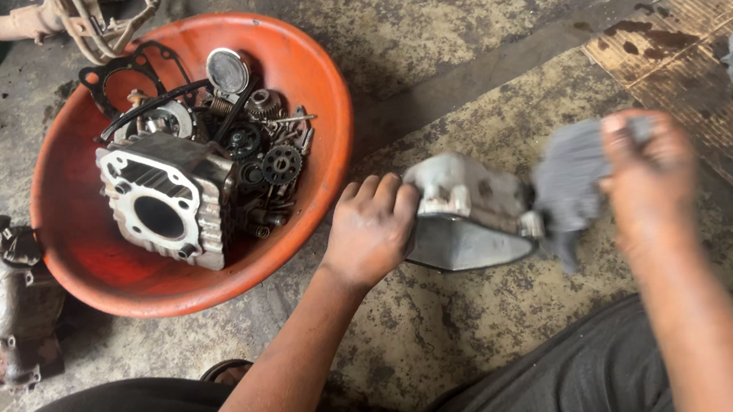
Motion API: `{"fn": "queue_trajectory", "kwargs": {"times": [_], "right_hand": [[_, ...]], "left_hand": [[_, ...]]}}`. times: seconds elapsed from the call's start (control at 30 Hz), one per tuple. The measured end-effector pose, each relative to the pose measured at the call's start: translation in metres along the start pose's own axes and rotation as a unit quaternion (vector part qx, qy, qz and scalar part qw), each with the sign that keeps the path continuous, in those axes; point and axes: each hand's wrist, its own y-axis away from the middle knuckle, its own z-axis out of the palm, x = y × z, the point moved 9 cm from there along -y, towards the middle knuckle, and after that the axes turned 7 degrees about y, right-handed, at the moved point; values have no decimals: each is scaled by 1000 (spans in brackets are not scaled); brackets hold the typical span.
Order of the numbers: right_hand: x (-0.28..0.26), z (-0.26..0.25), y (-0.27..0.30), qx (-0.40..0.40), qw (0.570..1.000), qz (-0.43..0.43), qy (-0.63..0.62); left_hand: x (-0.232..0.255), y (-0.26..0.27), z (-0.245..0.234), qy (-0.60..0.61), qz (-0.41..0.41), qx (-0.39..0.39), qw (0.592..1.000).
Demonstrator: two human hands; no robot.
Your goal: The person sits on the floor and wipes a silver mechanical housing with a grey cloth. They rotate the part to clean different sides and surfaces. A red basin containing other disassembled engine components is visible nearby.
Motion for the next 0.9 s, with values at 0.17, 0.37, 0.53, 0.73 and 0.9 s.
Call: {"fn": "queue_trajectory", "kwargs": {"times": [0.17,0.37,0.53,0.73,0.9], "right_hand": [[56,43,-10,-107,989,-78,65],[114,57,-32,-126,989,49,62],[107,73,-19,-133,991,-27,20],[106,66,-9,-63,996,-66,21],[65,65,28,-46,970,-237,-10]], "left_hand": [[10,-2,-17,28,59,26,998],[1,-7,-24,44,46,30,998],[-27,6,-11,164,-138,-2,977],[-38,31,32,647,-405,47,645],[8,46,2,607,-510,26,609]]}}
